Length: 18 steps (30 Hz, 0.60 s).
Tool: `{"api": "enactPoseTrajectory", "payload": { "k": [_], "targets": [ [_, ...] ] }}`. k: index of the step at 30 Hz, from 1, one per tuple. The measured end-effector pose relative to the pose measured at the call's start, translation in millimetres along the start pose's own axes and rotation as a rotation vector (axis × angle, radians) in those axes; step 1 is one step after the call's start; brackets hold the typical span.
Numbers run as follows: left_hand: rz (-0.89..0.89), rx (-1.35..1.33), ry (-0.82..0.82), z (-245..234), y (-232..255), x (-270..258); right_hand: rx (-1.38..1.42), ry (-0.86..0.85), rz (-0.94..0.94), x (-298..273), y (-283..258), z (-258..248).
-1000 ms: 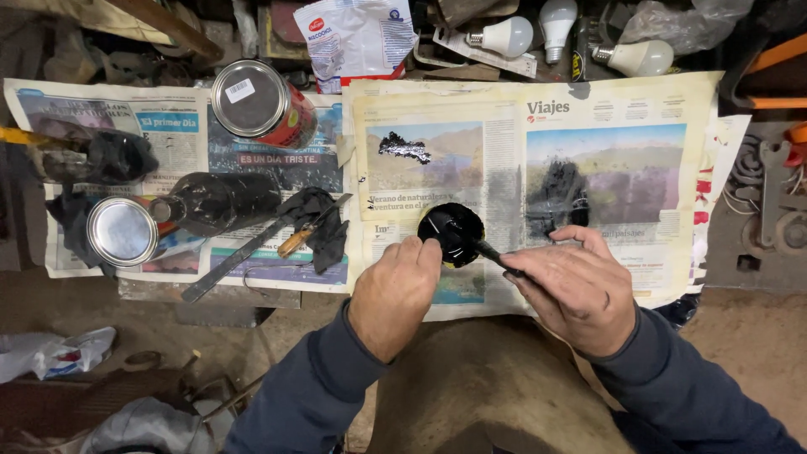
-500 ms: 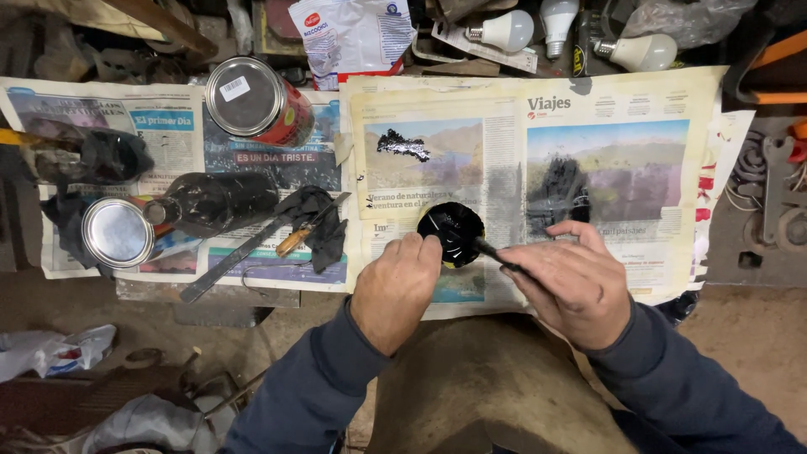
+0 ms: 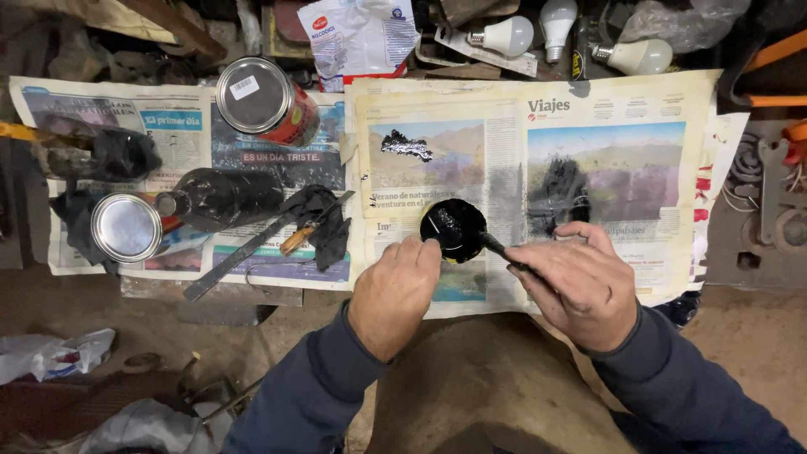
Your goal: Painting a metal mesh grate using a small brush and black paint in a workshop.
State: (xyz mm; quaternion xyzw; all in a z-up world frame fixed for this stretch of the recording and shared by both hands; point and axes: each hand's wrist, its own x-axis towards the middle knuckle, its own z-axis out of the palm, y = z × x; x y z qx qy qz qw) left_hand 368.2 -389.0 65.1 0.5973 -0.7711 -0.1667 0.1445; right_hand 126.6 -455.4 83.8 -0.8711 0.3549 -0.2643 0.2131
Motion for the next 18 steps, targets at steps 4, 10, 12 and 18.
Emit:
{"api": "enactPoseTrajectory", "payload": {
  "k": [4, 10, 12, 18],
  "targets": [
    [0.003, -0.032, 0.013, -1.9, 0.9, -1.5, 0.01, 0.002, -0.006, -1.9, -6.6, -1.2],
    [-0.033, 0.009, -0.019, 5.7, -0.4, 0.1, 0.031, -0.024, -0.002, -0.4, -5.5, 4.2],
    [-0.014, 0.018, 0.003, 7.9, -1.2, 0.8, 0.036, -0.027, 0.01, -1.0, -4.2, 7.2],
    [-0.039, 0.049, -0.042, 12.9, -3.3, 6.3, 0.04, -0.039, 0.022, 0.6, 1.3, 12.1]
  ]
}}
